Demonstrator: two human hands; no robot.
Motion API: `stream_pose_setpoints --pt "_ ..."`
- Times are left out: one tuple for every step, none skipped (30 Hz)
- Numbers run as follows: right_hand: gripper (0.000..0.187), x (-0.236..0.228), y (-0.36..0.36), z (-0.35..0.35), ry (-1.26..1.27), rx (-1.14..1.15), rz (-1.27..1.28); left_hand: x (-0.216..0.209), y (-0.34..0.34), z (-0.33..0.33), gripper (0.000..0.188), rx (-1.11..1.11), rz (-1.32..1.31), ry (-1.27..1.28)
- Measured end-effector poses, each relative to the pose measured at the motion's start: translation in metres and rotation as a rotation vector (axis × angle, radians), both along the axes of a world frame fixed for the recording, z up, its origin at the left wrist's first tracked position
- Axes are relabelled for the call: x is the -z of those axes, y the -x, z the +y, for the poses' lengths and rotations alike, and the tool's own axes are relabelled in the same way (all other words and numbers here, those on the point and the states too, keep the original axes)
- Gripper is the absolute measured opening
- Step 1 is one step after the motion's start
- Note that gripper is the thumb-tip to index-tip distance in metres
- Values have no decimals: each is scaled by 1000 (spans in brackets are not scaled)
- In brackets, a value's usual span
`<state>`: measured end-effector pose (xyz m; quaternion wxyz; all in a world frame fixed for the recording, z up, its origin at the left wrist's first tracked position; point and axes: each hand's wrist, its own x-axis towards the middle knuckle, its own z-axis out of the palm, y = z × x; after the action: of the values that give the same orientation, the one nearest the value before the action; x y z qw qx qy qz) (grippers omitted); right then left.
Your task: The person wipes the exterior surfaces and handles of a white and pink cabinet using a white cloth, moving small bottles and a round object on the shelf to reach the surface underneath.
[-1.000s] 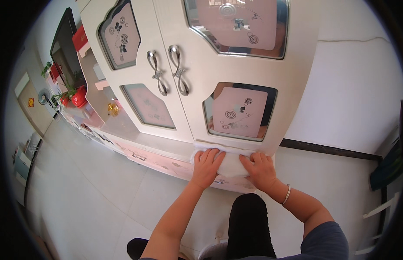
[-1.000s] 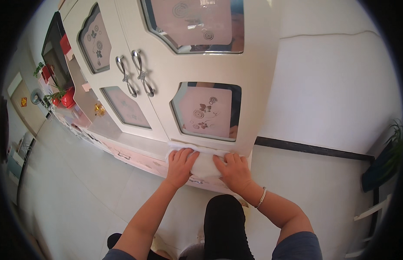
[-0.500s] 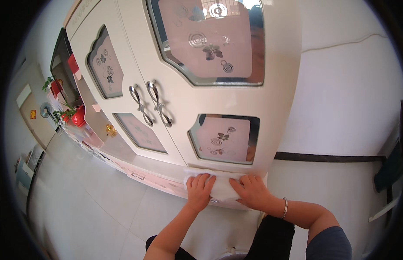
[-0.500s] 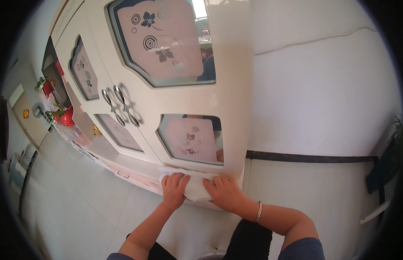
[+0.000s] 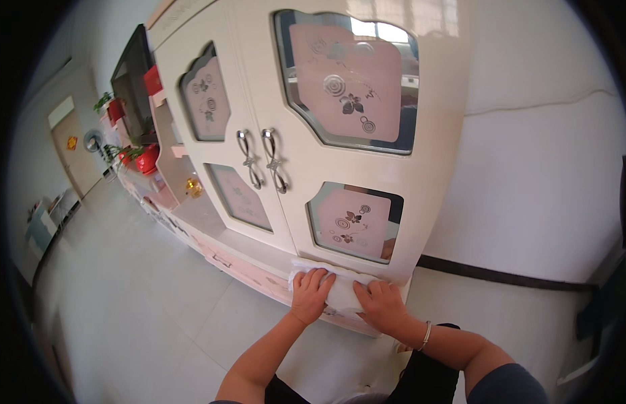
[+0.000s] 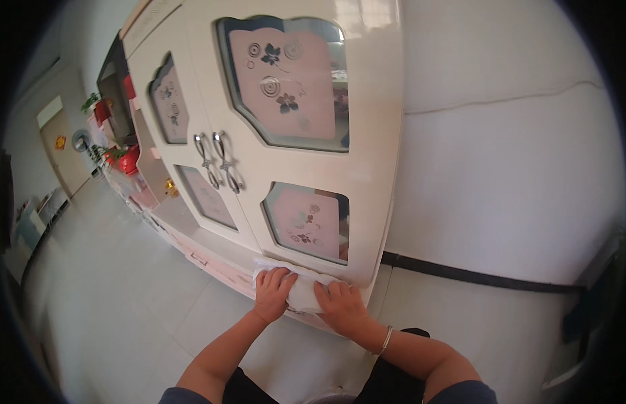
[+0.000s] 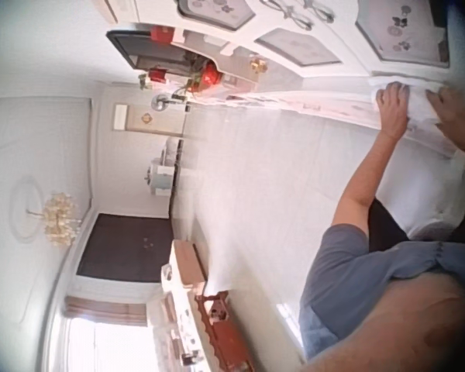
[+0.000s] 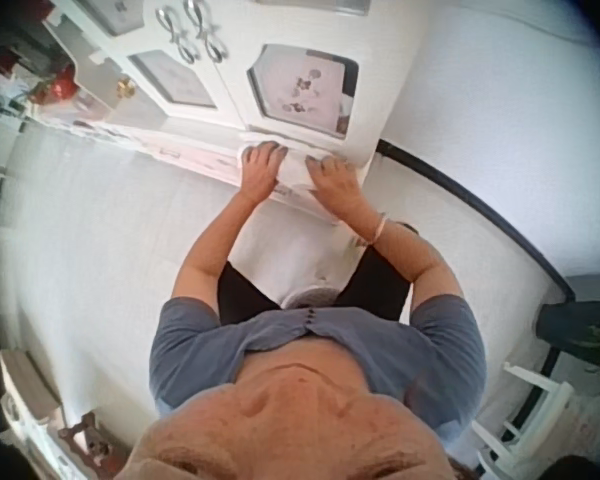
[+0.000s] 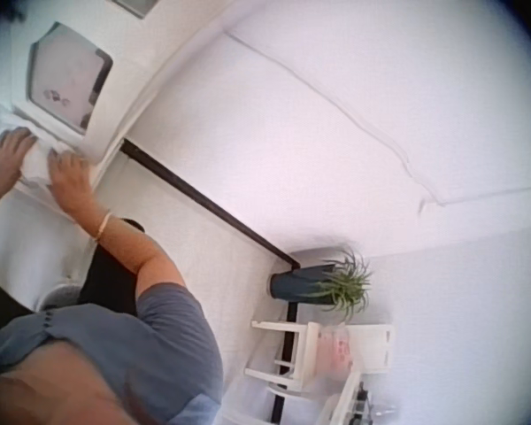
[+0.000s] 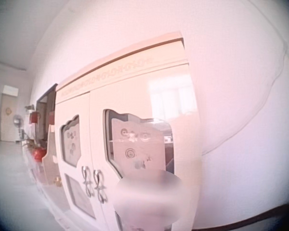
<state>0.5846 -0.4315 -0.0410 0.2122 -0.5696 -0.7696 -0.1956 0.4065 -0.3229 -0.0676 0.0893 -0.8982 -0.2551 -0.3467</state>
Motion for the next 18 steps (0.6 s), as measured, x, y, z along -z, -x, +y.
stream_pose_setpoints --pt "62 -2 1 -1 -9 -23 -11 1 1 -1 51 -19 2 -18" --pt "60 -2 1 -2 -15 -32 -2 0 1 -4 51 -43 -7 -26" --pt "58 -4 1 -2 -21 -42 7 -2 1 -6 52 -66 47 -5" --pt "58 -5 1 -1 -29 -65 -3 -3 1 -9 53 -90 101 17" --pt "56 -4 1 -1 -46 -65 16 -2 0 -11 53 -111 95 18" --pt "54 -2 2 -1 -63 -64 35 -2 0 -11 52 -109 86 40" --pt "54 1 3 -1 -63 -82 30 -3 -1 -12 52 -105 76 61" --pt "54 3 4 0 -83 -59 47 -9 0 -14 52 -116 79 56" --pt "54 5 4 1 -104 -34 65 -17 0 -17 53 -87 102 116" --pt "54 6 4 2 -109 -41 69 -23 1 -19 53 -56 125 175" --pt "51 5 3 4 -95 -47 101 -28 4 -20 53 -59 127 166" --pt "49 4 2 5 -82 -52 133 -32 10 -20 54 -63 181 225" --pt "49 3 2 5 -93 -52 135 -38 13 -19 55 -66 236 284" --pt "43 -3 -2 5 -65 -98 148 -42 12 -20 55 -62 228 270" --pt "36 -12 -5 5 -38 -143 161 -46 11 -24 55 -69 186 250" --pt "36 -26 -10 5 -53 -138 152 -53 9 -27 56 -74 144 229" --pt "34 -61 -9 -1 -233 -178 125 -73 6 -34 54 -54 32 159" --pt "32 -95 -9 -5 -413 -218 104 -98 2 -37 53 -43 -80 38"
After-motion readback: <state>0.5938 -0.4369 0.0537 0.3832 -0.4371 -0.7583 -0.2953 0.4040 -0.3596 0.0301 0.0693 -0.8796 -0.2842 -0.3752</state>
